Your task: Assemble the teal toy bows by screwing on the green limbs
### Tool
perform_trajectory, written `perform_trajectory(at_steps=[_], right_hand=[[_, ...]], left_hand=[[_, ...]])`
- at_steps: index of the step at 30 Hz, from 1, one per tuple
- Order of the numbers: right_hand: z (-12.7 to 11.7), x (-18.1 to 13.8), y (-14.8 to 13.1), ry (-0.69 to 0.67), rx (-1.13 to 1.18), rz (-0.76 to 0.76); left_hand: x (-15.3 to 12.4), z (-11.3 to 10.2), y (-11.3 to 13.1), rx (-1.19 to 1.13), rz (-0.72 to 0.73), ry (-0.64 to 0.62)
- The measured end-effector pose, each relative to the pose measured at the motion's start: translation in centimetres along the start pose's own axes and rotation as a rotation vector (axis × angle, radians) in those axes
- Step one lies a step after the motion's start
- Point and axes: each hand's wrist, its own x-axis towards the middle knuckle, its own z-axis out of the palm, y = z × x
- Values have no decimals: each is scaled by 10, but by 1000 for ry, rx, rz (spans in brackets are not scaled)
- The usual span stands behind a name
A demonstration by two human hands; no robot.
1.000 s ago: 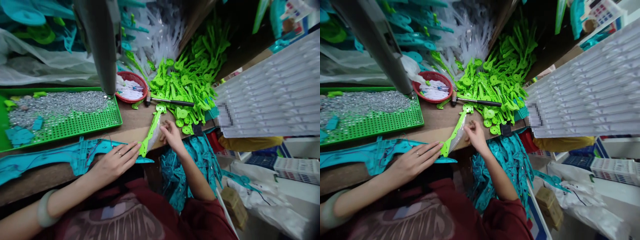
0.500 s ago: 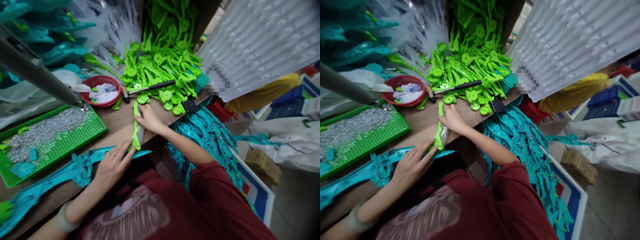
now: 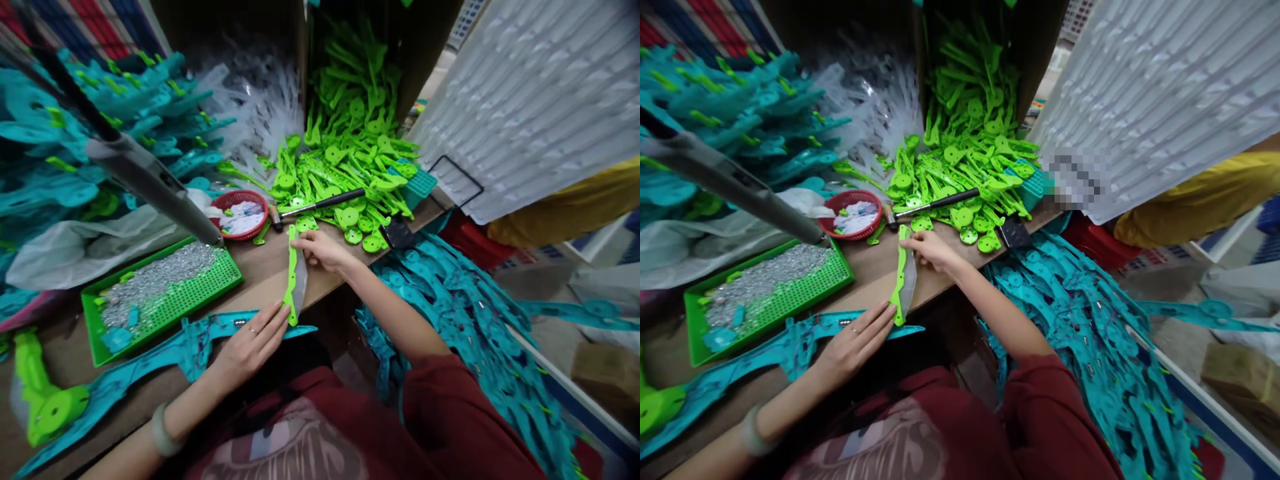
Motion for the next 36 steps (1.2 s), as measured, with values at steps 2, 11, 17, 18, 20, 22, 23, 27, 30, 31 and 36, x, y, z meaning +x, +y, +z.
perform_trajectory(at_steps=[2, 11, 17, 18, 20, 22, 23, 27, 30, 31, 36], right_hand=[[-1, -1, 0, -58, 44, 5], [5, -7, 10, -86, 144, -64], [6, -10, 15, -51, 98, -63], [5, -11, 16, -40, 90, -65], [4, -11, 16, -20, 81, -68], [3, -11, 16, -7, 81, -61], [3, -10, 16, -2, 83, -56], [7, -6, 16, 24, 86, -47], [11, -3, 19, 66, 78, -72], [12, -3, 20, 81, 74, -83], [18, -2, 23, 139, 62, -103]], left_hand=[[-4, -4, -3, -1, 18, -7], [13, -26, 6, -385, -431, 23], [78, -5, -25, -946, -946, -200], [83, 0, -31, -1002, -940, -231], [87, 8, -37, -1046, -937, -232], [85, 13, -37, -1048, -949, -216], [83, 14, -36, -1048, -954, -214], [77, 12, -34, -1058, -970, -221], [73, 9, -37, -1073, -984, -249], [71, 8, -39, -1072, -976, -258], [62, -1, -41, -1034, -947, -313]])
